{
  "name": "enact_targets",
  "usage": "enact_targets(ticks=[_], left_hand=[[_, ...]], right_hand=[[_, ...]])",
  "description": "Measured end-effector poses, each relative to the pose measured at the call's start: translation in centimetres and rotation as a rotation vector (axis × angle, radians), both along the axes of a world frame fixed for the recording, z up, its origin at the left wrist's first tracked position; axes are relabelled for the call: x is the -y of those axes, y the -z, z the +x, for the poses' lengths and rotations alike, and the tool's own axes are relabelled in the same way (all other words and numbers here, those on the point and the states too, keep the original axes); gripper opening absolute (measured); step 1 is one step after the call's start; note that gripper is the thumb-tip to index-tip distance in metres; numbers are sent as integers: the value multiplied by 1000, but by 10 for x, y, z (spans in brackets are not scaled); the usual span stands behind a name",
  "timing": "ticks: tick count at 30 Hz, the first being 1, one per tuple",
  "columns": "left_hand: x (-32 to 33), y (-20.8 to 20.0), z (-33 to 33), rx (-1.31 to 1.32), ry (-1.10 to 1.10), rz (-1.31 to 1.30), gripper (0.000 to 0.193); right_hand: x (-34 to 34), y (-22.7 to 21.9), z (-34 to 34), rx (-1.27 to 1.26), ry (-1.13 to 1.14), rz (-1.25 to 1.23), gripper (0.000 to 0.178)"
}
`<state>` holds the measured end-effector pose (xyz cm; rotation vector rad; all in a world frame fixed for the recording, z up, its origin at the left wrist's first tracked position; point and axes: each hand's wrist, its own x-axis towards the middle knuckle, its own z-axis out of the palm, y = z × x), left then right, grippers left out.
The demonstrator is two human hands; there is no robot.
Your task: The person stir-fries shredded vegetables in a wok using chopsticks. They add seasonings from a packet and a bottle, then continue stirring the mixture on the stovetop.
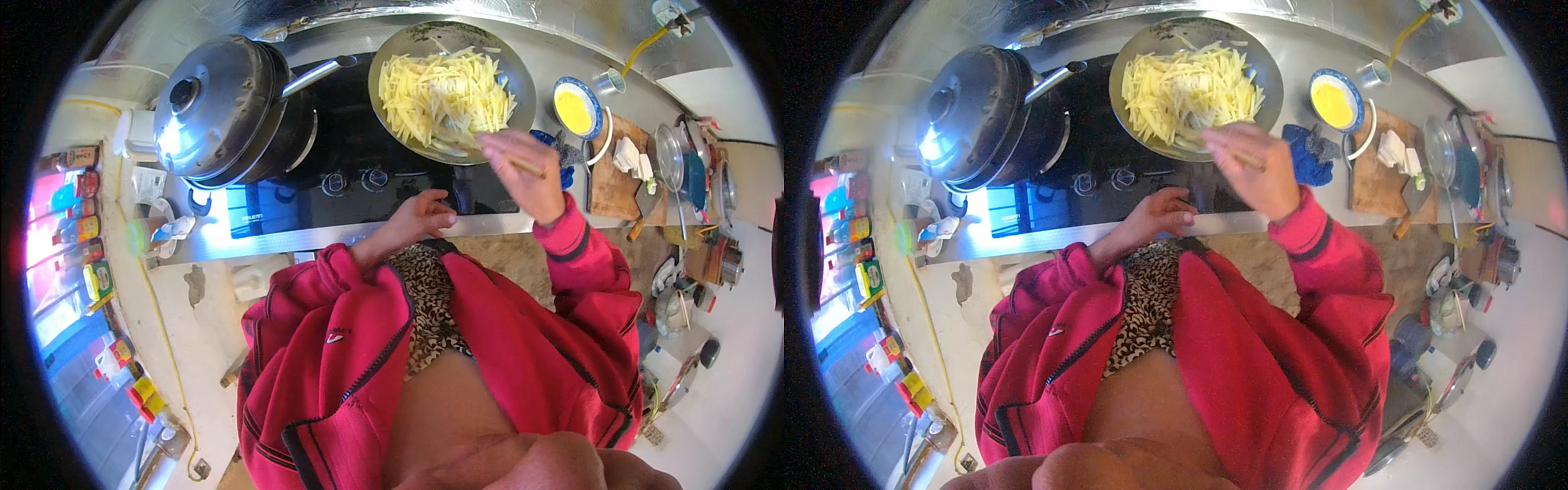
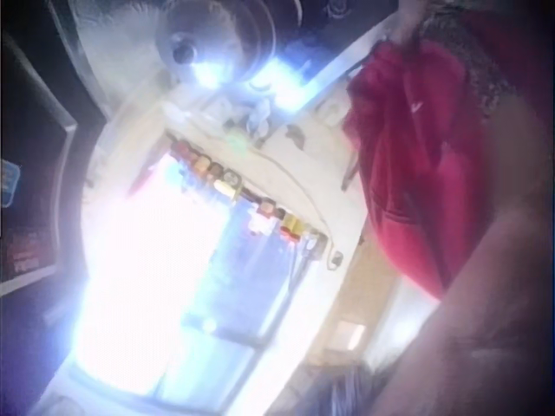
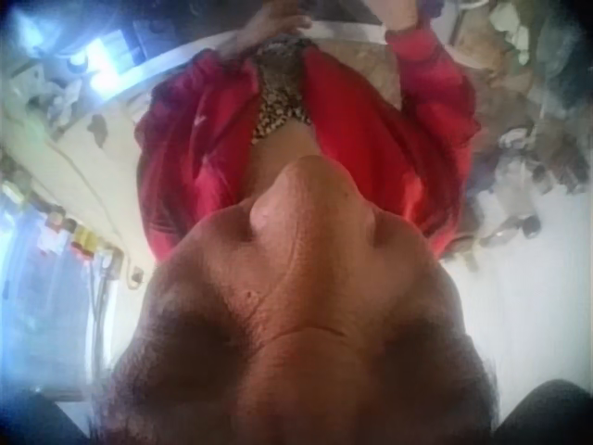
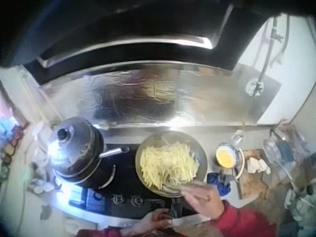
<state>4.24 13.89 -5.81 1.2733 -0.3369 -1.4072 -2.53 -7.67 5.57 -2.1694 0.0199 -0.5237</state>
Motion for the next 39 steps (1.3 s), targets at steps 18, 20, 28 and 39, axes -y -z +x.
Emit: enact_targets(ticks=[18,20,28,39], left_hand=[[42,3,-3,-287,-89,-52,27],[45,1,-1,-278,-72,-54,28],[45,6,-1,-276,-127,-38,28],[44,7,-3,-284,-97,-63,28]], right_hand=[[102,13,-7,25,639,463,31],[141,56,15,11,636,588,34],[75,43,43,-83,327,576,24],[36,63,44,63,257,149,18]])
